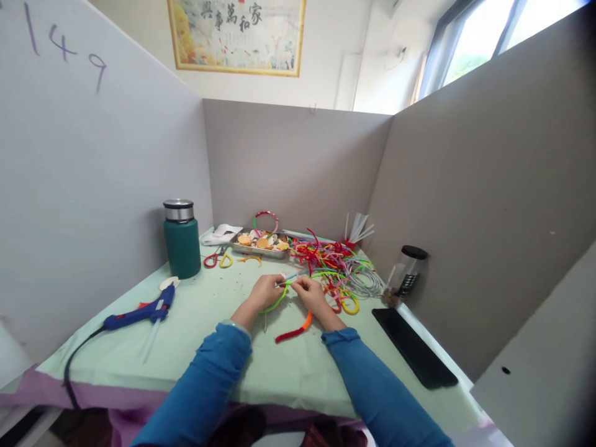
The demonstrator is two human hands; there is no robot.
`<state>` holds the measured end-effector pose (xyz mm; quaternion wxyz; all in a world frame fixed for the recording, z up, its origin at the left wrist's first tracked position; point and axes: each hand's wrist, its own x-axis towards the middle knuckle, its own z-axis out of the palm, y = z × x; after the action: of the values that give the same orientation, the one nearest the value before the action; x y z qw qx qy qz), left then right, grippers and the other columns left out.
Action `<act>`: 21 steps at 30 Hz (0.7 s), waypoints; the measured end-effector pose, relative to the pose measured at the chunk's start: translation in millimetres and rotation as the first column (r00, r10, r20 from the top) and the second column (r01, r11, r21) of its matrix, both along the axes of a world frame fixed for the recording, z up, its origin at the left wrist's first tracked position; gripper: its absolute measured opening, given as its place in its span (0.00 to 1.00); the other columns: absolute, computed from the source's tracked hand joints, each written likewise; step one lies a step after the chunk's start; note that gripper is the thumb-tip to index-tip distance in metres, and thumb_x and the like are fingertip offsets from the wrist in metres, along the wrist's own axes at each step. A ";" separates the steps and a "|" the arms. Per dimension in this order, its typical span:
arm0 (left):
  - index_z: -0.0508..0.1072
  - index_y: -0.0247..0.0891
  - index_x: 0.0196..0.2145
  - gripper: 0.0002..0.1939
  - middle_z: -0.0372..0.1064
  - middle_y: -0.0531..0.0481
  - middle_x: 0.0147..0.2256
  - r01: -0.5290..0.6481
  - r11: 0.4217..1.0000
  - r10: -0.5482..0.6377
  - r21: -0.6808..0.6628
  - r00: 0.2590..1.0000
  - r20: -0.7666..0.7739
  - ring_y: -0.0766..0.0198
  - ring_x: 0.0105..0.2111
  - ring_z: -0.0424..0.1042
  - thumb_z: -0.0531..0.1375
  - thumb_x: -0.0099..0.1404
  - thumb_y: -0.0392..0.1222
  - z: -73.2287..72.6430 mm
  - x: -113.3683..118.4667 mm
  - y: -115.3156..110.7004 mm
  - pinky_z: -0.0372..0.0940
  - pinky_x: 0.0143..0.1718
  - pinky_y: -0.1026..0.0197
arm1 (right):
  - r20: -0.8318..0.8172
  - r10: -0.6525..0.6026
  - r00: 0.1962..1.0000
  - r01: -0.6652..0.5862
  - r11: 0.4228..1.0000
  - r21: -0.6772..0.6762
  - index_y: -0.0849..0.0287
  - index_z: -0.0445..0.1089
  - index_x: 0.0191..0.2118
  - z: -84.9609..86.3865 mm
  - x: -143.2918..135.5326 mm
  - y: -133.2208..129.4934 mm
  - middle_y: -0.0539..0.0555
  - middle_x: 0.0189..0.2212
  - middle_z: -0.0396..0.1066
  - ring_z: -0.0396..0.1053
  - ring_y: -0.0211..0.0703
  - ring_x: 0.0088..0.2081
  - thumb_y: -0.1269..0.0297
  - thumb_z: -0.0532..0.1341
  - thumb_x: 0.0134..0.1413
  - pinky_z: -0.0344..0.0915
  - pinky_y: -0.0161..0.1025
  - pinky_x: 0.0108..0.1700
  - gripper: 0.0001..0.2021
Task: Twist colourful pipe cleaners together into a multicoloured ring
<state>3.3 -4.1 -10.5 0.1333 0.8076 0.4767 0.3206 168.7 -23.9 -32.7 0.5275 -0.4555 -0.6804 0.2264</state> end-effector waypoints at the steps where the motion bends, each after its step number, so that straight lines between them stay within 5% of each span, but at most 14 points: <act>1: 0.74 0.38 0.32 0.09 0.72 0.50 0.30 0.000 1.000 0.001 0.028 0.999 -0.038 0.64 0.31 0.68 0.57 0.51 0.38 0.8 0.4 -1.6 0.57 0.32 0.65 | 0.001 0.000 1.000 0.000 1.000 0.003 0.60 0.67 0.23 -0.4 0.1 0.3 0.48 0.19 0.63 0.59 0.36 0.24 0.58 0.57 0.47 0.55 0.32 0.27 0.11; 12: 0.75 0.40 0.38 0.14 0.73 0.47 0.37 0.062 0.991 -0.050 0.121 0.994 -0.099 0.63 0.35 0.68 0.53 0.59 0.43 7.1 0.8 -9.1 0.58 0.35 0.65 | 0.013 -0.030 0.999 0.030 0.999 0.011 0.60 0.67 0.22 -2.2 1.1 2.2 0.48 0.19 0.64 0.59 0.37 0.24 0.57 0.57 0.47 0.55 0.32 0.27 0.12; 21: 0.76 0.32 0.27 0.16 0.67 0.50 0.19 0.055 0.977 -0.027 -0.206 0.991 0.134 0.69 0.19 0.61 0.54 0.55 0.47 11.5 -0.2 -6.0 0.54 0.24 0.66 | 0.056 -0.005 0.998 0.006 1.000 -0.006 0.60 0.67 0.23 -3.2 0.5 2.1 0.49 0.20 0.65 0.60 0.36 0.24 0.57 0.57 0.48 0.54 0.32 0.27 0.12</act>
<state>3.1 -10.1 1.0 0.2549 0.7760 0.4813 0.3181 169.2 -21.8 -35.8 0.5076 -0.4652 -0.6928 0.2144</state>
